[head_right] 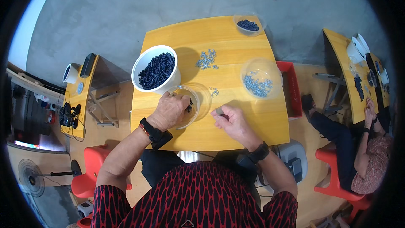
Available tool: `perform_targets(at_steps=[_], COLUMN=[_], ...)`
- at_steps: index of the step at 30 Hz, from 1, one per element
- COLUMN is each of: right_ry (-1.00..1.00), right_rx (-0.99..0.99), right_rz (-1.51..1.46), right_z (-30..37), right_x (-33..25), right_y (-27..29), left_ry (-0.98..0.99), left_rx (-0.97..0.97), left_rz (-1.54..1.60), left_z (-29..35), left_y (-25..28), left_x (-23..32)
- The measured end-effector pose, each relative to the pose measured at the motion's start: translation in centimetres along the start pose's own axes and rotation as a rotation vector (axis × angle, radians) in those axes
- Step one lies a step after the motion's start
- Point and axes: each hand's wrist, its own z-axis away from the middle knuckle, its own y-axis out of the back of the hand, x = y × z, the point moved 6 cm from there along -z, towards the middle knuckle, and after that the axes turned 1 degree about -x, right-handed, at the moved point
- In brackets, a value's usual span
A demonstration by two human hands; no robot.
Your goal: Manually fitting small black plastic parts onto light blue plastic bases for assembly.
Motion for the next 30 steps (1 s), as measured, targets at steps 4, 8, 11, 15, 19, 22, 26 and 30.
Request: perform_targets(at_steps=[4, 8, 11, 15, 19, 22, 26, 30], right_ry=[0.003, 0.009, 0.038, 0.053, 0.055, 0.041, 0.021, 0.051], right_rx=[0.000, -0.029, -0.040, -0.038, -0.058, -0.074, -0.055, -0.033], right_rz=[-0.092, -0.105, -0.090, -0.097, -0.093, -0.086, -0.119, -0.230], right_z=[0.2, 0.4, 0.3, -0.1, -0.2, -0.1, 0.0, 0.0], right_x=[0.5, -0.6, -1.0, -1.0, -0.9, -0.7, -0.9, -2.8], right_y=[0.1, -0.1, -0.4, -0.5, -0.8, -1.1, -1.2, -1.0], left_ry=[-0.031, -0.049, -0.038, -0.034, -0.055, -0.063, -0.077, 0.042], left_rx=[-0.112, -0.154, -0.149, -0.089, -0.096, -0.145, -0.076, 0.025], left_rz=[-0.006, 0.025, 0.079, 0.126, 0.097, 0.101, 0.178, 0.590], left_z=[-0.2, 0.1, 0.1, 0.5, 0.7, 0.5, 0.7, 1.4], left_y=[0.2, 0.2, 0.7, 0.5, 0.1, 0.2, 1.9, 6.2], left_x=[0.2, 0.1, 0.0, -0.3, -0.4, -0.5, -0.7, -1.1])
